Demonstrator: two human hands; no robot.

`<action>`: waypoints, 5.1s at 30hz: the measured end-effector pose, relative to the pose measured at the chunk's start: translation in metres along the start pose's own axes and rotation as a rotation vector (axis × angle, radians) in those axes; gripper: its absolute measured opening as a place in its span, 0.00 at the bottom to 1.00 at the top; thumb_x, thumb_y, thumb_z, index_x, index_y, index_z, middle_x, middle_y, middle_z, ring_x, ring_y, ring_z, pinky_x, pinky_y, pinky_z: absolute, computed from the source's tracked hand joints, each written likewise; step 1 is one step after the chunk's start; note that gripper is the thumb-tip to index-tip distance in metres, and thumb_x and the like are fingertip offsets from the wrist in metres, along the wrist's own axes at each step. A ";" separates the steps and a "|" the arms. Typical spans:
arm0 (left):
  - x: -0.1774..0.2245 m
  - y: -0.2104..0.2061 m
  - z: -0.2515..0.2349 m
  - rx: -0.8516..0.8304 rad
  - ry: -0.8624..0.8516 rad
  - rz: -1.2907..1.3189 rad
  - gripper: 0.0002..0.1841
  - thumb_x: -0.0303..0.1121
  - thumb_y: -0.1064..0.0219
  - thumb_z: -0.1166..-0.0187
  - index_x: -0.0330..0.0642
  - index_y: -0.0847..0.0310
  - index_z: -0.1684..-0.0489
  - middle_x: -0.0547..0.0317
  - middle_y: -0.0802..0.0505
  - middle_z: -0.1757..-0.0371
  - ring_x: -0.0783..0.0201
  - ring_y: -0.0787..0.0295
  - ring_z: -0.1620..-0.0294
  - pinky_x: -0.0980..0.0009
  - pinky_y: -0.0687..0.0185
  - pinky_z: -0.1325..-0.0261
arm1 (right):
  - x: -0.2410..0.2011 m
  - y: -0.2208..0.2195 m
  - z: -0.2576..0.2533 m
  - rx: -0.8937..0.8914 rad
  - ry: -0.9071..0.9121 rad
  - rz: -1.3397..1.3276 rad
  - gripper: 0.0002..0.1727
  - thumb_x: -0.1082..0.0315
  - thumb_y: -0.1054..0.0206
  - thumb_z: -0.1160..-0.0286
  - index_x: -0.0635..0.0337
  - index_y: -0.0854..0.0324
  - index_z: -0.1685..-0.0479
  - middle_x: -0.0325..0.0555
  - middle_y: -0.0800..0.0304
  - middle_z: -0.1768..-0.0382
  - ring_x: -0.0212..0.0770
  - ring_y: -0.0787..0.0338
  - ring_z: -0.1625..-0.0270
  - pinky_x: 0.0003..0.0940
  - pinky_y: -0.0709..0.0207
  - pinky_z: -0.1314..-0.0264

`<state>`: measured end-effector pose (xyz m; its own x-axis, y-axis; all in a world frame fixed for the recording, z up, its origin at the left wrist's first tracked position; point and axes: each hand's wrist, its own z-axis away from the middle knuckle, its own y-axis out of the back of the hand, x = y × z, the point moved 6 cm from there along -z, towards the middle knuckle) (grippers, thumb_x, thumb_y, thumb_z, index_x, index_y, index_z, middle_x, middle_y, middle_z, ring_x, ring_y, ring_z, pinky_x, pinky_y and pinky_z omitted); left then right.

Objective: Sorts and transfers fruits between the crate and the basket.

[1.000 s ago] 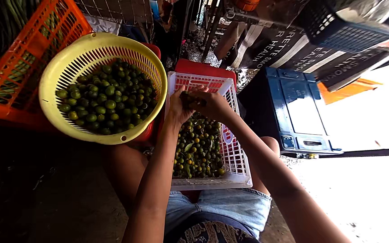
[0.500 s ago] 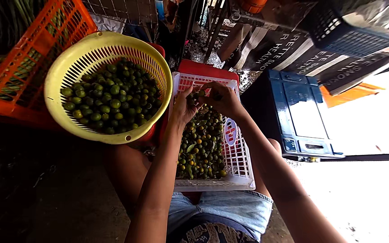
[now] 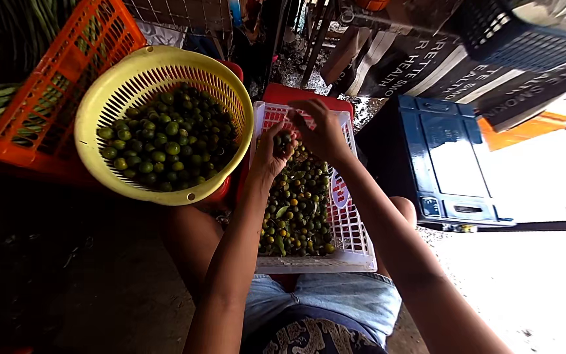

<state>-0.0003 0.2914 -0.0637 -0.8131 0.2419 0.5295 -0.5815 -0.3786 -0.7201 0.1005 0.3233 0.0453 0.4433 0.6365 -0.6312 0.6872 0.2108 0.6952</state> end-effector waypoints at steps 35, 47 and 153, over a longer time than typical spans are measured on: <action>-0.030 -0.026 0.000 -0.162 -0.288 -1.406 0.31 0.48 0.59 0.04 0.30 0.17 0.37 0.39 0.09 0.38 0.47 0.11 0.35 0.47 0.22 0.27 | 0.142 -0.057 0.087 -0.813 -0.623 0.490 0.15 0.79 0.30 0.28 0.77 0.17 0.43 0.73 0.16 0.35 0.73 0.17 0.30 0.74 0.25 0.32; -0.055 0.011 -0.021 0.112 0.201 -0.798 0.29 0.52 0.61 0.04 0.38 0.31 0.22 0.42 0.15 0.35 0.51 0.10 0.47 0.54 0.13 0.45 | 0.136 -0.026 0.050 -0.612 -0.403 0.145 0.19 0.58 0.32 0.16 0.65 0.13 0.40 0.61 0.07 0.46 0.60 0.07 0.42 0.65 0.20 0.33; -0.023 0.004 -0.013 0.131 0.137 -0.077 0.20 0.51 0.44 0.13 0.48 0.22 0.70 0.57 0.12 0.74 0.66 0.14 0.78 0.76 0.21 0.79 | 0.164 -0.082 0.094 -0.719 -0.737 0.421 0.19 0.63 0.22 0.31 0.74 0.14 0.52 0.70 0.14 0.41 0.70 0.15 0.35 0.72 0.23 0.36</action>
<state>0.0161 0.2961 -0.0849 -0.7673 0.3909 0.5083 -0.6413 -0.4649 -0.6105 0.1711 0.3403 -0.1480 0.9602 0.2117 -0.1821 0.0141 0.6145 0.7888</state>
